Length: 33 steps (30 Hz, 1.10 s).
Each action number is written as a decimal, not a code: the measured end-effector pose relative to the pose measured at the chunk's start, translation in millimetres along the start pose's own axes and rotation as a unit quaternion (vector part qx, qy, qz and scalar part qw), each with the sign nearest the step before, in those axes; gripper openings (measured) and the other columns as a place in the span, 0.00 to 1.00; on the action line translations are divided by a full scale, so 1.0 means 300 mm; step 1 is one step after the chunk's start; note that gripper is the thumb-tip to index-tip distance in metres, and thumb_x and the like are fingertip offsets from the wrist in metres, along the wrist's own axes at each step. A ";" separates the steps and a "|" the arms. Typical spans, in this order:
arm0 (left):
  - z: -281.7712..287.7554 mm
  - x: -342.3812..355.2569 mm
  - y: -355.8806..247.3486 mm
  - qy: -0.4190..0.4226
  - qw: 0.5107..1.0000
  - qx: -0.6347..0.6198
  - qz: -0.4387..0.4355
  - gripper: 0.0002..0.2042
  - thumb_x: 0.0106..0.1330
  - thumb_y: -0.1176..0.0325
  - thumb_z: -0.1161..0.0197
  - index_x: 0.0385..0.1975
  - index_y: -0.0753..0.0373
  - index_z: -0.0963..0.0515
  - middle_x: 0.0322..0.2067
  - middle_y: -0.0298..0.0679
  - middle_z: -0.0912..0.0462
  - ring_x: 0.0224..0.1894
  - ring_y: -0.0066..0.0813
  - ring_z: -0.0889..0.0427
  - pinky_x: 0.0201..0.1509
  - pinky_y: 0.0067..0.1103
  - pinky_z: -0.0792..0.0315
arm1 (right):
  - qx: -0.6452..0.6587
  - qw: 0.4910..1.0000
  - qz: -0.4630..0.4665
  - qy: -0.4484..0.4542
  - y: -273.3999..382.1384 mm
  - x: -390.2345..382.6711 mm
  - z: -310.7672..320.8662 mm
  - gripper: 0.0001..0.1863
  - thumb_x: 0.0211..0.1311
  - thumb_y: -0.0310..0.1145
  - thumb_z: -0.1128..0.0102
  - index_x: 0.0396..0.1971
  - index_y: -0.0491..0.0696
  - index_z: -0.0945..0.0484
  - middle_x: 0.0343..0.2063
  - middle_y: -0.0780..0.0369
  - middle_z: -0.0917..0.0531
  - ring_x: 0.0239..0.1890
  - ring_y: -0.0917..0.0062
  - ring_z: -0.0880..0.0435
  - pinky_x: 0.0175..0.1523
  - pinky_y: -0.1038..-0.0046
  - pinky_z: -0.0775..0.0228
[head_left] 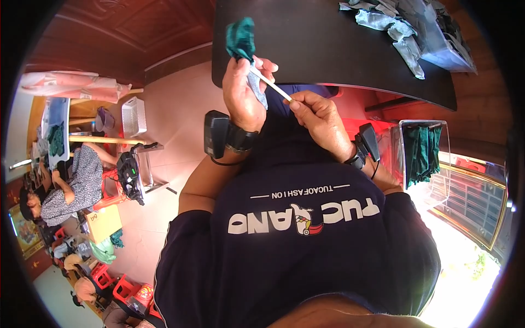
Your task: Applying finish to the edges of leather strips using a wooden applicator stick.
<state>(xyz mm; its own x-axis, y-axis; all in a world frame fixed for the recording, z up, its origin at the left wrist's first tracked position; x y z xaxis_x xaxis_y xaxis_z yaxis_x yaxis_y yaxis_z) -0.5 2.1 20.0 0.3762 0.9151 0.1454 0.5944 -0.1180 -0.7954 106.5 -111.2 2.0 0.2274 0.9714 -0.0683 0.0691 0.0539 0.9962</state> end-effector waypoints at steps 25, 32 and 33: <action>0.001 0.025 -0.179 0.194 0.776 0.480 -0.360 0.08 0.64 0.69 0.49 0.29 0.64 0.25 0.28 0.40 0.23 0.32 0.32 0.25 0.40 0.26 0.34 | 0.080 0.981 -0.106 0.140 0.033 -0.015 0.011 0.13 0.68 0.39 0.54 0.33 0.47 0.24 0.13 0.73 0.34 0.15 0.92 0.43 0.20 0.87 0.53; 0.051 0.014 -0.098 0.090 0.969 0.231 0.011 0.09 0.68 0.61 0.50 0.33 0.60 0.30 0.25 0.27 0.34 0.26 0.12 0.37 0.28 0.10 0.40 | 0.092 0.980 -0.101 0.146 0.030 -0.018 -0.008 0.10 0.67 0.34 0.51 0.37 0.43 0.24 0.14 0.73 0.34 0.17 0.91 0.39 0.22 0.86 0.48; 0.055 0.019 -0.101 0.100 0.962 0.248 0.048 0.10 0.68 0.60 0.50 0.32 0.60 0.30 0.25 0.27 0.34 0.26 0.11 0.37 0.28 0.09 0.40 | 0.070 0.990 -0.055 0.112 0.032 -0.011 -0.004 0.10 0.66 0.33 0.51 0.37 0.42 0.25 0.14 0.73 0.34 0.17 0.91 0.38 0.23 0.86 0.47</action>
<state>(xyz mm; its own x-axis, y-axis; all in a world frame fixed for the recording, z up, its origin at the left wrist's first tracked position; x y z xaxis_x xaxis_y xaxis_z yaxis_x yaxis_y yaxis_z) -27.9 17.4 35.2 0.5714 0.8105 0.1285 0.1569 0.0459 -0.9866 105.4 -113.6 11.7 -0.0079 0.9892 -0.1460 0.2188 0.1442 0.9651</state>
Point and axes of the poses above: each hand's wrist, its own x-axis towards the middle knuckle, its own z-axis out of the back of the hand, y = z × x, the point moved 4 cm from there along x, towards the middle knuckle
